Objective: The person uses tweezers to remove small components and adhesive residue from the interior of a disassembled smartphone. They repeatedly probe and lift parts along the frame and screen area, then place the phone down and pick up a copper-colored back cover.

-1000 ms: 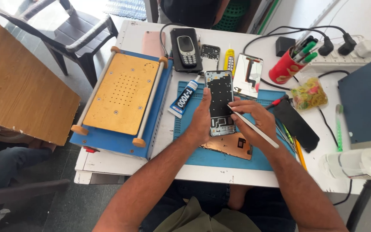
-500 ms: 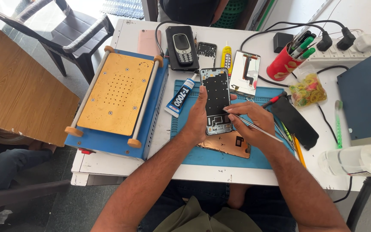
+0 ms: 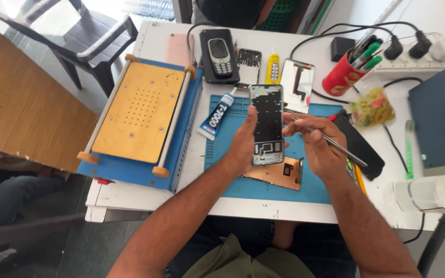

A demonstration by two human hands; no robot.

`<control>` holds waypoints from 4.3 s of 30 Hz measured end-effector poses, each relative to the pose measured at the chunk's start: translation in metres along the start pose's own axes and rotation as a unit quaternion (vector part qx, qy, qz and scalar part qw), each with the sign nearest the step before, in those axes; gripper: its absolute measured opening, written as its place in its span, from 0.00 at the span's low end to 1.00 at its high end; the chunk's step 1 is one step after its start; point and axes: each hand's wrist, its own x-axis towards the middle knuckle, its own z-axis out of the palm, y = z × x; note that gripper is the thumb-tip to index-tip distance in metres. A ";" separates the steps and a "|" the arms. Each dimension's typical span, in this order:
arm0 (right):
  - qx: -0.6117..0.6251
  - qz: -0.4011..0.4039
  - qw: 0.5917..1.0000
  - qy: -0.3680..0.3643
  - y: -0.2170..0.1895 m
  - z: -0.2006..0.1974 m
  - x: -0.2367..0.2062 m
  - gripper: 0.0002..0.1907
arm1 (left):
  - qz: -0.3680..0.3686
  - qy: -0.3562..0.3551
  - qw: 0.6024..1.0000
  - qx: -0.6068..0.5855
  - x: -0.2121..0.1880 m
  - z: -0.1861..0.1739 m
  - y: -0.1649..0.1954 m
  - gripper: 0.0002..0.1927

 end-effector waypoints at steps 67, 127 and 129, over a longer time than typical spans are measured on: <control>-0.420 -0.075 0.904 -0.030 -0.013 0.027 0.013 0.09 | -0.102 -0.093 0.983 -0.119 0.001 -0.014 -0.002 0.27; -0.470 -0.113 0.875 0.042 -0.003 0.039 0.007 0.08 | -0.135 -0.089 0.986 -0.045 -0.002 -0.022 -0.013 0.28; -0.466 -0.103 0.876 0.062 -0.003 0.038 0.007 0.08 | -0.122 -0.098 0.987 -0.022 -0.002 -0.019 -0.014 0.30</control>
